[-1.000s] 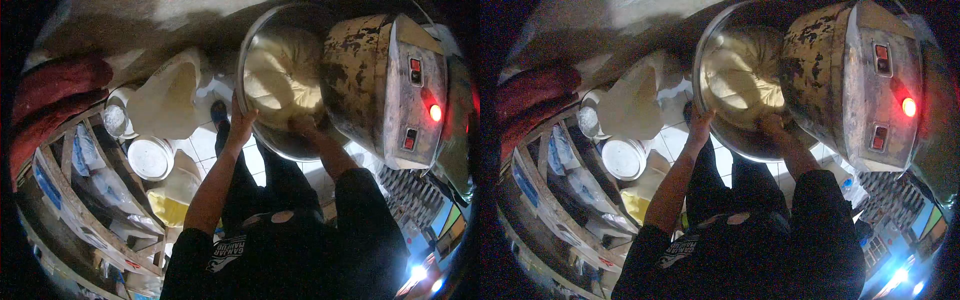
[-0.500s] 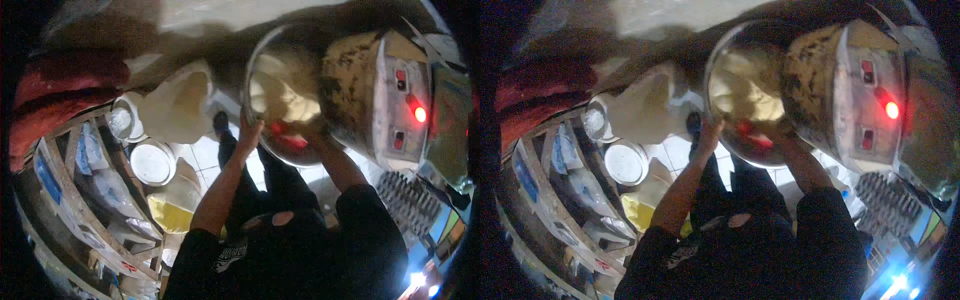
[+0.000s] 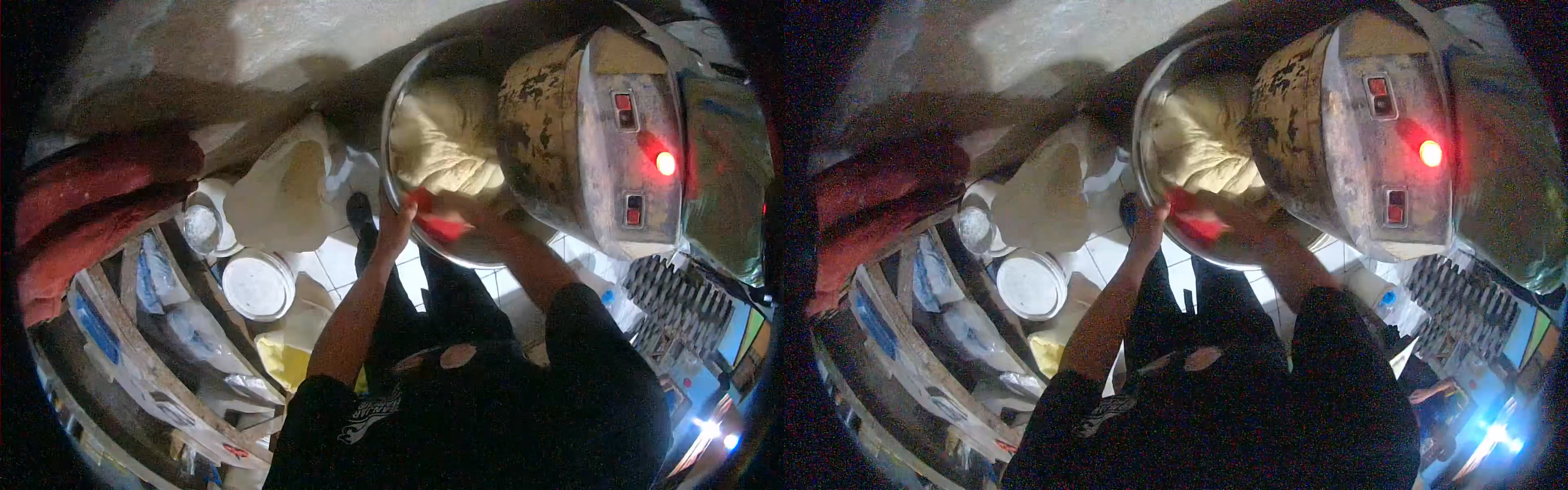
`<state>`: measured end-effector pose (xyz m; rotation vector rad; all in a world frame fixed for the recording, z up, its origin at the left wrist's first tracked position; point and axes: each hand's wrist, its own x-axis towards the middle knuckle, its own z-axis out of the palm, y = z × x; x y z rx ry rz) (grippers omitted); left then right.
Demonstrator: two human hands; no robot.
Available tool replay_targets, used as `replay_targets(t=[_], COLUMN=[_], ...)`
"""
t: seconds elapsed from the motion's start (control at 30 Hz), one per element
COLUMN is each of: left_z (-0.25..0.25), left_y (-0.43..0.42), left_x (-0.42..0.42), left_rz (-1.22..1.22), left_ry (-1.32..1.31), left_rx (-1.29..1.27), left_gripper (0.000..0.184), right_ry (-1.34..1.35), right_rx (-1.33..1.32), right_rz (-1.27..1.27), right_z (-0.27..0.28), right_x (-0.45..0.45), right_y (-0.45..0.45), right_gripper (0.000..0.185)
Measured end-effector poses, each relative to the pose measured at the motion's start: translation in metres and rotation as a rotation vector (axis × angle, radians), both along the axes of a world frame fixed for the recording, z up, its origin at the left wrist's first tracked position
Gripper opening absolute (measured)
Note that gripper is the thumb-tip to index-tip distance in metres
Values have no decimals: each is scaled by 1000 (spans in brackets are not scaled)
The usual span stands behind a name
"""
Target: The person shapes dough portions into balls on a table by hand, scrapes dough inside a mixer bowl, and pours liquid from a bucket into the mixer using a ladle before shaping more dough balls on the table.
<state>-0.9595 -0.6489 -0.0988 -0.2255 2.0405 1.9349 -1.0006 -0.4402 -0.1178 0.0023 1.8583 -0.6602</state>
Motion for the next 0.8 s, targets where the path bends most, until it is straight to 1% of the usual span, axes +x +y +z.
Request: replay_targets(t=[0.07,0.1,0.13,0.2,0.23,0.27,0.3,0.37,0.47,0.5,0.53,0.6,0.63,0.67,0.7,0.73,0.77,0.8], left_z=[5,9,2,-37,-57,-53,-51,-47,-46,-42,-31,-13,-5,-8,-16,-37,-39,-41], left_y=[-1,-2,-2,-7,-10,-14,-16,-16,-24,-26,-25,-25,-24,-20,-19,-24,-25,-26], left_x=[2,1,2,10,14,10,10,2,-2,-4,-12,-8,-7,-13,-16,-6,-4,-2], left_rz=[43,68,89,69,62,53,34,26,-42,-41,-39,-6,43,93,105,41,9,-21], left_ry=[-89,-134,-128,16,87,-154,-132,-46,123,122,45,-49,-183,-293,-279,-240,-214,-190], left_rx=[130,192,293,273,263,288,238,147,-56,-55,15,84,163,247,252,88,5,-80], left_gripper=[64,65,61,61,61,62,64,66,70,71,73,75,73,72,72,69,68,67], right_ry=[80,144,249,455,512,508,395,418,386,389,393,307,262,239,215,285,357,283], right_rx=[-44,-33,-5,87,167,269,447,428,355,349,342,317,310,309,305,306,302,312], right_rz=[-89,-114,-102,-93,-44,38,200,198,176,174,171,246,268,292,322,247,173,128], right_z=[-25,-44,-64,-107,-123,-135,-137,-143,-133,-130,-127,-111,-99,-88,-76,-65,-56,-49], right_x=[-22,-22,-13,27,47,68,98,80,101,98,95,95,98,84,72,72,72,66], right_y=[-51,-61,-62,-38,-18,2,11,31,33,35,37,36,33,33,32,24,18,16], right_gripper=[57,55,53,49,48,46,43,43,43,43,43,40,38,38,37,36,35,34])
